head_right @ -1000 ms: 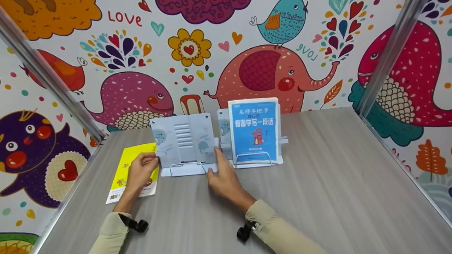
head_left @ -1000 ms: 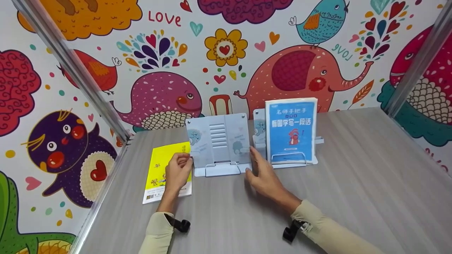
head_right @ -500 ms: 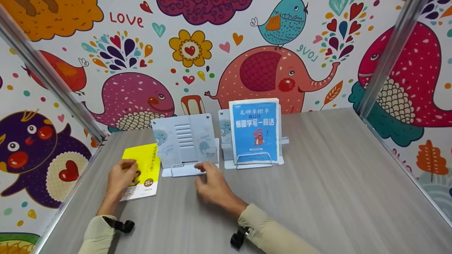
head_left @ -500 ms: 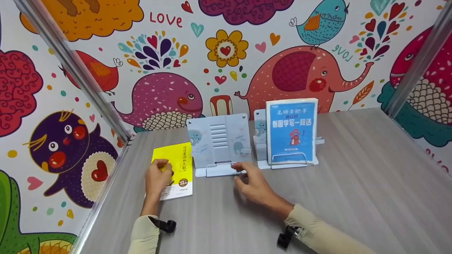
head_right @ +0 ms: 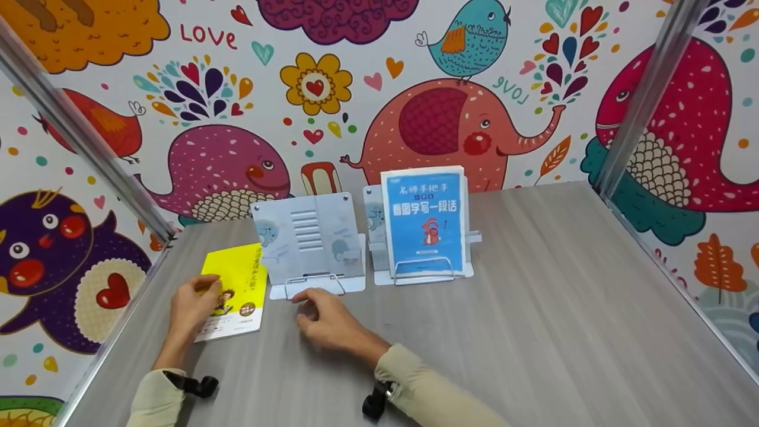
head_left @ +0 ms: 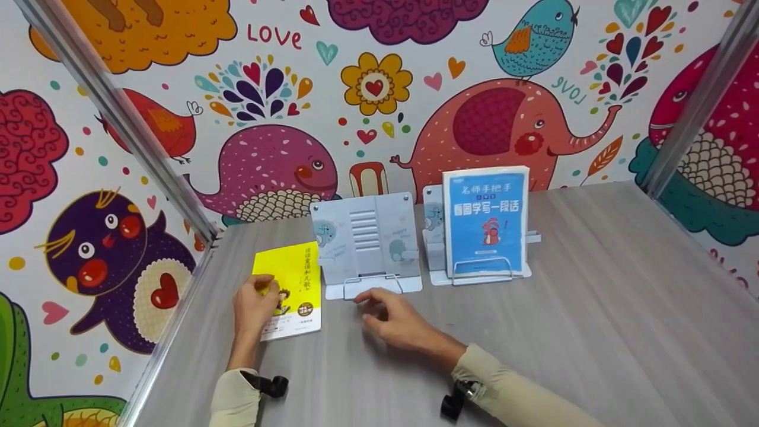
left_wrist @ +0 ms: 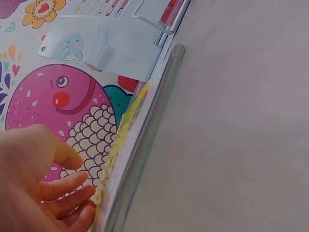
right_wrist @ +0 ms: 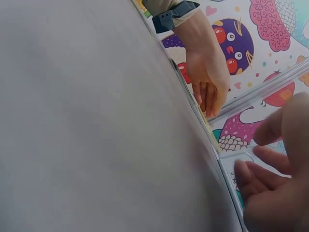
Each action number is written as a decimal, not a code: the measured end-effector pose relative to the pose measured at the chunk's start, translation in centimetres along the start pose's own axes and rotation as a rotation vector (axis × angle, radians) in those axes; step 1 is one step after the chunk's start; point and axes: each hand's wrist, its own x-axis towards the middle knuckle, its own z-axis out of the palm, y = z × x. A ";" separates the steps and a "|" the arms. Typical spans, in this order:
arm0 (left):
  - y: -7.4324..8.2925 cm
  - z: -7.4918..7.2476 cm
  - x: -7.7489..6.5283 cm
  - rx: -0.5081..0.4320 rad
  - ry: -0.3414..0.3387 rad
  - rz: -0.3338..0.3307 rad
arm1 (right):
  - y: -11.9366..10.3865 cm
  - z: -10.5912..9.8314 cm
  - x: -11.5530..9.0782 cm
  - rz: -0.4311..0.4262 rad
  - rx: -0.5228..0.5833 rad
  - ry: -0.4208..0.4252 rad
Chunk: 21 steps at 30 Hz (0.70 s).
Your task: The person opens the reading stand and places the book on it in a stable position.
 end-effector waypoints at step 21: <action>-0.9 -0.8 0.6 0.030 0.020 -0.022 | -0.7 2.5 2.1 -0.017 -0.234 -0.183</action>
